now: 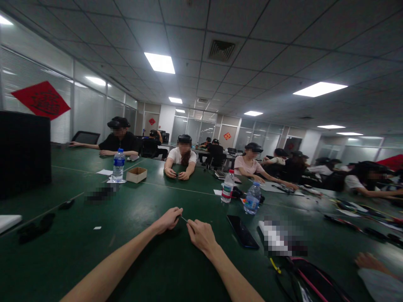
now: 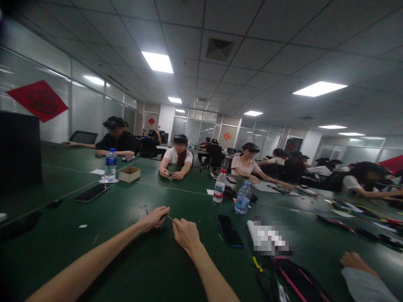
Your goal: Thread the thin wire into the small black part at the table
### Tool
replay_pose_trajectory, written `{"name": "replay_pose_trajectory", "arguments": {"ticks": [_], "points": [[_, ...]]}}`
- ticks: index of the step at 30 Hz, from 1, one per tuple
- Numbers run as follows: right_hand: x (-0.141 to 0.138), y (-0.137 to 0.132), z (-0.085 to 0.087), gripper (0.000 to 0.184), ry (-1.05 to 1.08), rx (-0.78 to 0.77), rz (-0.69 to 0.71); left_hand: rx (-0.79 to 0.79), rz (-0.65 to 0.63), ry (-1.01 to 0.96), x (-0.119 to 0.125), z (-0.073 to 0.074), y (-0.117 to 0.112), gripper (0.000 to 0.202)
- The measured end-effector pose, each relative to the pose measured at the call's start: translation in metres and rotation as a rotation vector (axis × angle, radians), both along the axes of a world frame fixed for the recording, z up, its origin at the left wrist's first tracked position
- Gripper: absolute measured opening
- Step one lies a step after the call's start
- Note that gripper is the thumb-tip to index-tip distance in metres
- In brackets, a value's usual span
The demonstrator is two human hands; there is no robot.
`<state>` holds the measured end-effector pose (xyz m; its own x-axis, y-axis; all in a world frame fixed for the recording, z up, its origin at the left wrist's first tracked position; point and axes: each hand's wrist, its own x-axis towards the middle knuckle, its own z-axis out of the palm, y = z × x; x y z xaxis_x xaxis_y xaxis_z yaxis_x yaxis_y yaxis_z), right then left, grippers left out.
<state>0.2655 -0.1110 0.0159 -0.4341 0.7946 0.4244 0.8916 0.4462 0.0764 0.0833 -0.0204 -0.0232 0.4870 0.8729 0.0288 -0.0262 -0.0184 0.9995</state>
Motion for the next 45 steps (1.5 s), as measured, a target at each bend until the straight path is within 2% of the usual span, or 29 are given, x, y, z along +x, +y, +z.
{"name": "replay_pose_trajectory", "arguments": {"ticks": [6,10,12,20,26,32,35,45], "points": [[0.000,-0.001,0.003,0.033,-0.007,0.034,0.023,-0.034,-0.007,-0.071,0.000,0.001,-0.001,0.039],[-0.008,-0.008,0.003,0.031,-0.091,0.057,0.170,-0.091,0.068,-0.174,0.000,0.002,0.002,0.039],[-0.013,-0.010,0.002,0.030,-0.113,0.061,0.218,-0.117,0.055,-0.196,-0.001,0.003,0.003,0.038],[-0.013,-0.005,0.002,0.032,0.090,-0.014,-0.014,-0.114,-0.057,-0.194,-0.005,0.007,-0.005,0.040],[-0.015,-0.007,0.004,0.031,0.078,-0.054,-0.046,-0.067,-0.073,-0.131,-0.005,0.010,-0.008,0.036],[-0.015,-0.008,0.006,0.031,0.063,-0.079,-0.046,-0.063,-0.045,-0.074,-0.001,0.010,-0.009,0.049],[-0.015,-0.008,0.005,0.031,0.066,-0.059,-0.028,-0.067,-0.028,-0.066,-0.001,0.010,-0.010,0.051],[-0.014,-0.004,-0.002,0.031,0.133,-0.041,-0.093,-0.079,-0.013,-0.046,0.001,0.012,-0.010,0.051]]}}
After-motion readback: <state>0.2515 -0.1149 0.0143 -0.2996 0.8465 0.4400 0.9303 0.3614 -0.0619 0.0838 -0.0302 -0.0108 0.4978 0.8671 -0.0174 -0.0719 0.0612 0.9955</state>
